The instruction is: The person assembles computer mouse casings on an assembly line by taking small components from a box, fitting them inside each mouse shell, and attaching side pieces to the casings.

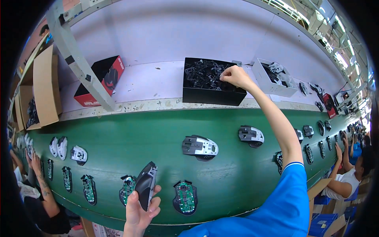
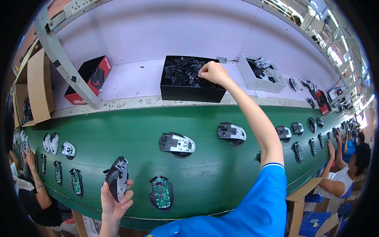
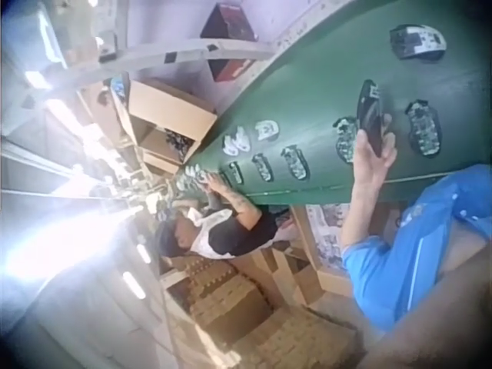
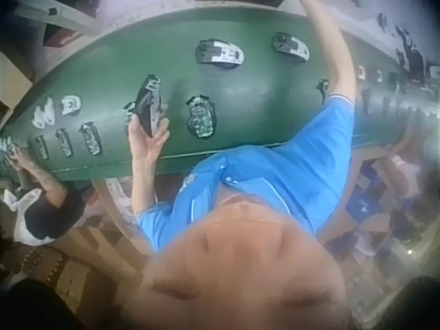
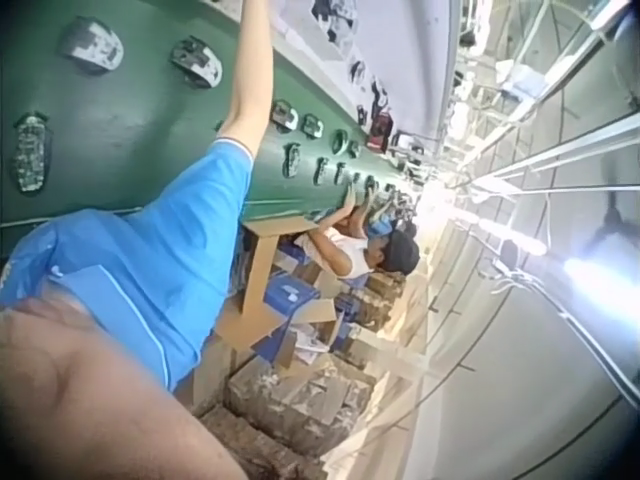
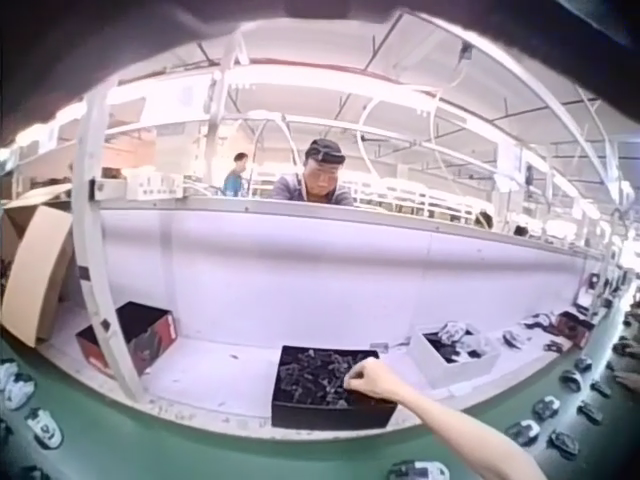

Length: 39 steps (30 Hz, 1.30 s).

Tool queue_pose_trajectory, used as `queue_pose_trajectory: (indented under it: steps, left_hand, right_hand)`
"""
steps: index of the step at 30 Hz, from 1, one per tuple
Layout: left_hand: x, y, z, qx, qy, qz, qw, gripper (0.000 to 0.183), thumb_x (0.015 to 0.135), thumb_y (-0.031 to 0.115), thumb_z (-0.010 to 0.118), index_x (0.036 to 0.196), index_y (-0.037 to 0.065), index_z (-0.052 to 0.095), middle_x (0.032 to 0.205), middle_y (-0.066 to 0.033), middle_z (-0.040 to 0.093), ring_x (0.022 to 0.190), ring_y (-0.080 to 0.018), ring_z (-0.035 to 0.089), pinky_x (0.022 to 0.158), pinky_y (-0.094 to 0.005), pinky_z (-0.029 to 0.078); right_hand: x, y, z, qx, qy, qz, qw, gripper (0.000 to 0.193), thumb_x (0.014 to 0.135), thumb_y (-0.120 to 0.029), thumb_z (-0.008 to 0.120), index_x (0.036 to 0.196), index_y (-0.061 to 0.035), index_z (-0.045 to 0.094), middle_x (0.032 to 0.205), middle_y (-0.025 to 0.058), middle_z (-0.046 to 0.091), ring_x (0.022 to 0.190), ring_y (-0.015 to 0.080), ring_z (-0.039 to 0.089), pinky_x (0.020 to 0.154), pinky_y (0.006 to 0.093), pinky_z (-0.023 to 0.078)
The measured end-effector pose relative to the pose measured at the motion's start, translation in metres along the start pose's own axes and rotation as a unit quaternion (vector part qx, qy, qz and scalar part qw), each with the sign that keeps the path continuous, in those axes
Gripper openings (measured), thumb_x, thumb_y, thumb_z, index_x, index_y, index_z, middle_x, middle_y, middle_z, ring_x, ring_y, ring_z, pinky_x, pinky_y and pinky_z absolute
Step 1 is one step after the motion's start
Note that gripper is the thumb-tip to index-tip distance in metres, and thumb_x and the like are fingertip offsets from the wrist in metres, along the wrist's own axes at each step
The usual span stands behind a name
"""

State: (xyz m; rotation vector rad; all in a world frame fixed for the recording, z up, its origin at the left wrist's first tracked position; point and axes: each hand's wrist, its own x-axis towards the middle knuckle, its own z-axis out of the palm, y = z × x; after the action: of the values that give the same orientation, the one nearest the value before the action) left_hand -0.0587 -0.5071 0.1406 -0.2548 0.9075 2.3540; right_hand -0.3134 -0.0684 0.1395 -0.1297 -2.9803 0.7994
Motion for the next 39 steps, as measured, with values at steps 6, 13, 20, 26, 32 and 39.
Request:
queue_pose_trajectory:
  steps: [6,13,20,26,32,39]
  left_hand:
    - [0.001,0.005,-0.002,0.022,0.008,-0.009,1.000,0.068,0.082,0.050,0.061,0.127,0.003,0.040,0.107,-0.0118,0.051,0.057,-0.0122,0.041,0.041,-0.0229,0.035]
    - [0.000,0.005,-0.001,0.010,0.004,-0.005,1.000,0.068,0.081,0.049,0.063,0.126,0.004,0.041,0.108,-0.0117,0.051,0.060,-0.0129,0.042,0.042,-0.0234,0.036]
    - [0.003,0.002,0.001,0.000,-0.015,-0.011,1.000,0.065,0.082,0.046,0.063,0.125,0.002,0.044,0.112,-0.0119,0.053,0.063,-0.0123,0.046,0.043,-0.0231,0.035]
    - [-0.003,0.004,-0.004,0.002,-0.006,-0.007,1.000,0.066,0.082,0.048,0.062,0.127,0.005,0.041,0.108,-0.0116,0.051,0.062,-0.0132,0.043,0.044,-0.0235,0.037]
    - [-0.008,0.004,0.002,-0.018,-0.022,-0.001,1.000,0.061,0.083,0.043,0.062,0.125,0.003,0.046,0.109,-0.0123,0.056,0.066,-0.0133,0.048,0.044,-0.0240,0.037]
    - [-0.010,-0.001,0.009,-0.015,-0.045,-0.022,0.999,0.059,0.083,0.043,0.061,0.125,0.004,0.046,0.109,-0.0115,0.057,0.069,-0.0132,0.048,0.046,-0.0236,0.037]
  right_hand:
    - [0.015,-0.005,0.010,-0.051,0.074,-0.117,0.989,0.023,0.071,-0.017,0.064,0.091,-0.0066,0.071,0.082,0.0122,0.069,0.079,0.0245,0.067,0.071,0.0331,0.052]
    - [0.038,0.005,0.004,-0.073,0.128,-0.076,0.986,0.017,0.072,-0.020,0.066,0.087,-0.0130,0.072,0.082,0.0097,0.069,0.083,0.0293,0.066,0.073,0.0413,0.052]
    - [0.042,-0.016,0.022,-0.168,0.148,0.011,0.975,0.032,0.072,-0.037,0.071,0.081,-0.0056,0.069,0.083,0.0180,0.067,0.083,0.0343,0.066,0.073,0.0435,0.053]
    - [0.037,-0.019,0.014,-0.189,0.162,0.033,0.968,0.029,0.067,-0.027,0.074,0.081,-0.0027,0.067,0.084,0.0184,0.067,0.083,0.0350,0.066,0.073,0.0441,0.053]
    - [0.028,-0.008,-0.031,0.020,0.068,0.058,0.996,0.026,0.070,-0.012,0.063,0.092,0.0016,0.068,0.074,0.0151,0.067,0.057,0.0268,0.067,0.045,0.0302,0.056]
    - [0.019,-0.015,0.023,-0.165,0.170,0.041,0.971,0.032,0.073,-0.034,0.073,0.085,-0.0039,0.069,0.085,0.0199,0.067,0.080,0.0335,0.067,0.073,0.0442,0.052]
